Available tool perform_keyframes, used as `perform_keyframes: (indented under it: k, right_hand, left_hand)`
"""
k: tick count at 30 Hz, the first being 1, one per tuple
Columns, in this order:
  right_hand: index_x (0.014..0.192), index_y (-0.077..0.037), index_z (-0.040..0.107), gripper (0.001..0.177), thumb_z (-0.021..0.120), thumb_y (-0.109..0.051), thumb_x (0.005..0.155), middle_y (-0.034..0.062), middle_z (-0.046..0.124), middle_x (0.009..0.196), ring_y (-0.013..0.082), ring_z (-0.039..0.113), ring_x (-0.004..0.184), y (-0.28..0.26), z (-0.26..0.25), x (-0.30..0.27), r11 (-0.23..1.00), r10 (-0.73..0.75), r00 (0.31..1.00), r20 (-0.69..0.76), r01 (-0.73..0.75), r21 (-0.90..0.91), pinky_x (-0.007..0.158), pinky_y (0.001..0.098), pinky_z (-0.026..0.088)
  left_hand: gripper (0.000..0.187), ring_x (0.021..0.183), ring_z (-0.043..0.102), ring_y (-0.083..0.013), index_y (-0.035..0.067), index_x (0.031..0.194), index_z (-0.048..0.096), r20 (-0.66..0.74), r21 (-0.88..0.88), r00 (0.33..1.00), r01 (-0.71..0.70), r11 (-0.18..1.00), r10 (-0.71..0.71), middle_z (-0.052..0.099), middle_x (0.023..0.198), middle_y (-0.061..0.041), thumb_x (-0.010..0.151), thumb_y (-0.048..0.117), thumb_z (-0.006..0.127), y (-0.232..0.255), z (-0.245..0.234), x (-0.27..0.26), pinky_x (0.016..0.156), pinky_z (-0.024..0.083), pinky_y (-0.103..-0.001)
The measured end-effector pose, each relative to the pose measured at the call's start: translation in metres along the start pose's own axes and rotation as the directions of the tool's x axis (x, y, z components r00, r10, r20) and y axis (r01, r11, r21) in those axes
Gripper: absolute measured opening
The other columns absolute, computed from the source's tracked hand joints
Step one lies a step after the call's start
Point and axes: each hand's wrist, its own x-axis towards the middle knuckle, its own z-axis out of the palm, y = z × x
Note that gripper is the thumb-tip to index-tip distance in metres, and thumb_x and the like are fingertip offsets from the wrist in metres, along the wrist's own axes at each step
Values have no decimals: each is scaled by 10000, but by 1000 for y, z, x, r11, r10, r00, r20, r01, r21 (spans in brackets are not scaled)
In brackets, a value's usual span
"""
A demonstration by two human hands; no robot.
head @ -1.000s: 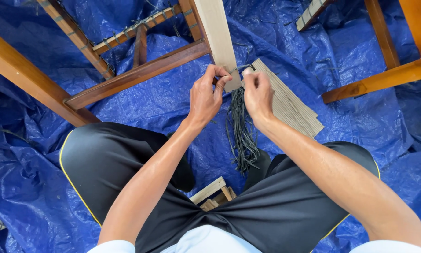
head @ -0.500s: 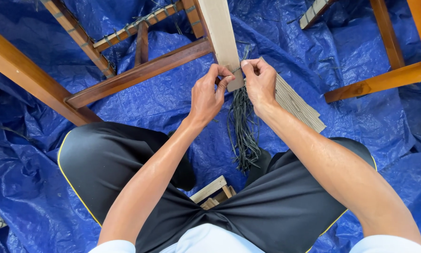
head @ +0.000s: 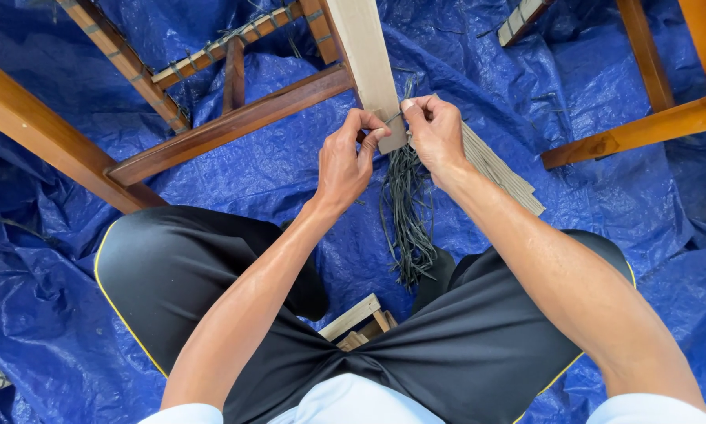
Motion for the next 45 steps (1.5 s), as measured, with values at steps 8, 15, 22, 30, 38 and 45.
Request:
perform_keyframes:
  k: [8,15,22,30,38,45]
  right_hand:
    - [1039,-17,691,236,646,-247,1012,9,668,869,62,606,749,-12,-6,-4,996,79,994,76,-83,44,624,240,507]
    - [1060,-20,680,228,628,-238,1021,20,682,918,76,625,796,-12,-4,-3,996,62,995,76,-67,56,660,250,547]
    - [1050,-30,652,235,578,-253,1042,25,683,945,81,629,800,-13,-3,-5,995,95,994,53,-96,32,653,255,541]
    - [1038,-34,649,268,552,-283,1052,28,661,939,88,621,797,-7,-5,-3,992,120,991,65,-122,38,648,255,538]
    - [1018,-19,549,336,589,-351,1051,117,663,903,241,658,778,80,-33,27,948,8,947,-320,-108,-298,689,432,525]
    - [1215,-9,597,284,540,-190,1002,283,685,1202,460,637,1162,155,-41,-18,330,295,954,57,-45,-943,978,550,504]
  left_hand:
    - [118,717,684,-107,50,1077,660,18,-165,999,32,986,-29,735,909,-32,991,109,714,0,-3,0,592,524,-271]
    - [183,771,675,-88,48,1111,662,-70,-141,997,-1,990,-9,732,1056,-31,953,55,754,1,-11,0,570,501,-230]
    - [194,754,671,-87,41,1076,646,-140,-77,990,-28,997,17,658,1065,-39,930,46,775,-2,-14,-1,554,488,-229]
    - [199,711,651,-96,31,1067,640,-167,-46,986,-26,999,17,651,1041,-46,927,63,778,-5,-13,-2,557,484,-258]
    - [154,701,632,-87,36,1068,638,-208,-84,978,-19,996,1,642,1020,-37,965,60,749,-6,-12,-1,577,473,-248]
    - [107,759,601,-71,50,1102,632,-263,-164,964,-91,982,45,636,1046,-12,1018,45,698,15,-23,4,605,464,-238]
